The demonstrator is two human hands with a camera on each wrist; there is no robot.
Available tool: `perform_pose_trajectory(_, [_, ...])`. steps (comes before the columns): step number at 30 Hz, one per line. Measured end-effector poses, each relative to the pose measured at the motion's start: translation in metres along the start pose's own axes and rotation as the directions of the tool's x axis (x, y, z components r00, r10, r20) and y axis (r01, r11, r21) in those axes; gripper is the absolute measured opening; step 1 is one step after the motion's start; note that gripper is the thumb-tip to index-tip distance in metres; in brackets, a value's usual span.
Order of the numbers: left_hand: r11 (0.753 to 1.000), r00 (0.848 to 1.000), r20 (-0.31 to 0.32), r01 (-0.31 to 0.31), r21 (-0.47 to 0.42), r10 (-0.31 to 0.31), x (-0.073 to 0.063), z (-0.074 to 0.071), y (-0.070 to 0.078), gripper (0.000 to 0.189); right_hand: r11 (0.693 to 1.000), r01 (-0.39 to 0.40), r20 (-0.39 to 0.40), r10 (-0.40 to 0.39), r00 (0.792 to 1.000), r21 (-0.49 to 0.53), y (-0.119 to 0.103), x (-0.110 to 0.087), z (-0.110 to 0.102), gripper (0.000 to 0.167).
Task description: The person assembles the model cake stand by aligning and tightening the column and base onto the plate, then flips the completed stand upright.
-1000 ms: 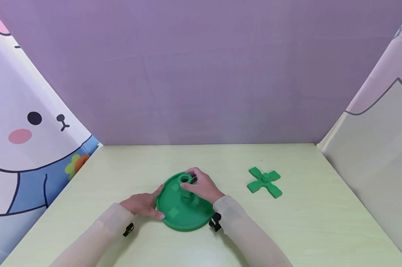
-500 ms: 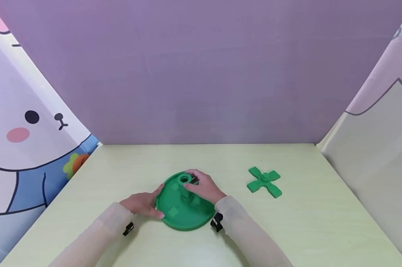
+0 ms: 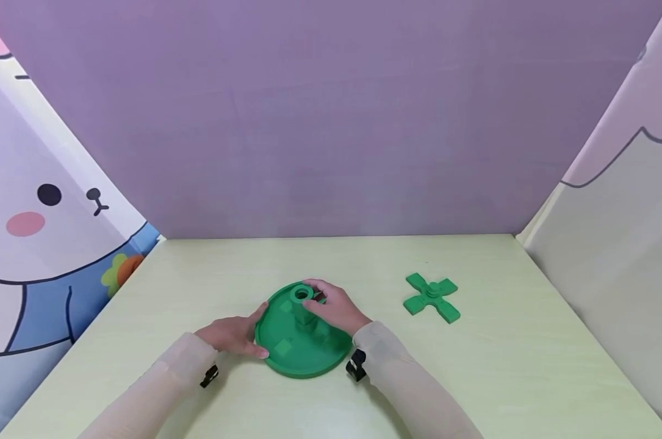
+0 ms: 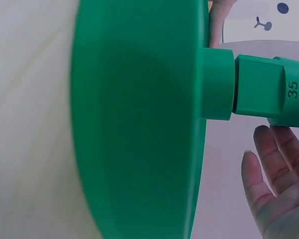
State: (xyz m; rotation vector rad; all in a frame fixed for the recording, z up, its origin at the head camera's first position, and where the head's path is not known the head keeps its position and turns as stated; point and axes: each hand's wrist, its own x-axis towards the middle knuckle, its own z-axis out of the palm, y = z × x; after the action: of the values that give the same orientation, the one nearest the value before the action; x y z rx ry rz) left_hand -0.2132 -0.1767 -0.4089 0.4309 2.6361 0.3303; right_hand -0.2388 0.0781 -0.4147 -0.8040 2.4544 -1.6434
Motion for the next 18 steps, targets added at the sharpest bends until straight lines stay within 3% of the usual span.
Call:
perform_pose_trajectory(6, [1.000, 1.000, -0.001, 0.003, -0.007, -0.003, -0.0013, 0.0003, -0.0005, 0.108, 1.000, 0.006, -0.012, -0.006, 1.000, -0.009, -0.0001, -0.0008, 0.0008, 0.044])
perform_pose_trajectory(13, [1.000, 1.000, -0.003, 0.002, -0.008, -0.002, 0.0016, 0.0035, -0.0037, 0.109, 0.998, -0.028, 0.007, 0.029, 1.000, -0.049, 0.0006, -0.0005, 0.0012, 0.059])
perform_pose_trajectory(18, [1.000, 1.000, -0.008, 0.005, 0.006, -0.005, 0.0025, 0.0035, -0.0032, 0.109, 1.000, -0.007, 0.029, 0.007, 1.000, -0.019, -0.0004, -0.0011, 0.0020, 0.052])
